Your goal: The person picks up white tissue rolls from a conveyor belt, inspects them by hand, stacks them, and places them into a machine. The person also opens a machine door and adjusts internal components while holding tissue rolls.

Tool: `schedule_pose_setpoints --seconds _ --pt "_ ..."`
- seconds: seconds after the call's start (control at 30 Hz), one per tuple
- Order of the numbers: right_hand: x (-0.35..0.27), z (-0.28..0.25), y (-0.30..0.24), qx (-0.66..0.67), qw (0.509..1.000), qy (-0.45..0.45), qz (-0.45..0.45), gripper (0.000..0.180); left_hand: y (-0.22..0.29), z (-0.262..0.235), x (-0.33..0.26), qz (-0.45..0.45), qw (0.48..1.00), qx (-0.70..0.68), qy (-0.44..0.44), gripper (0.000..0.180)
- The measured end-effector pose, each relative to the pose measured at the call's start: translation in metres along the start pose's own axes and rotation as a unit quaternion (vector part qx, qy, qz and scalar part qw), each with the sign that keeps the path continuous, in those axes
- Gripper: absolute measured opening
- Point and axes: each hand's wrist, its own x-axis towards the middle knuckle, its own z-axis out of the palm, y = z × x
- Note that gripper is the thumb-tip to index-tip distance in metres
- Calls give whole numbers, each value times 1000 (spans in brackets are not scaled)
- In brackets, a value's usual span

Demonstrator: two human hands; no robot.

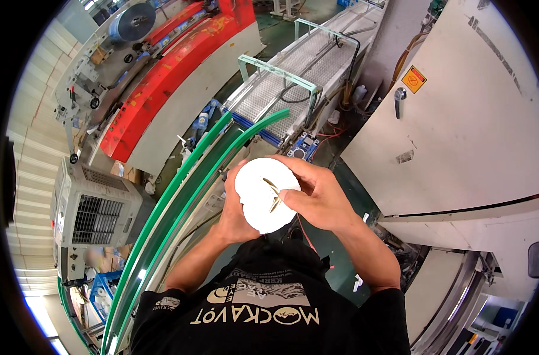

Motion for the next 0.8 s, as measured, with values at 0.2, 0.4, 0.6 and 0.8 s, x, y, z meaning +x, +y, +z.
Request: schedule_pose_setpoints --seconds 0.2,0.4,0.6,0.8 --pt "-2 2 6 20 1000 0 5 59 -1 9 -10 -41 997 -55 23 125" --pt "-3 3 17 43 999 9 14 58 0 17 -15 -55 995 -57 59 119" --pt "-3 3 37 92 994 42 49 57 -2 30 -20 -80 990 -48 108 109" --pt "-2 -21 92 59 985 106 120 50 -2 34 -8 -22 997 70 18 113"
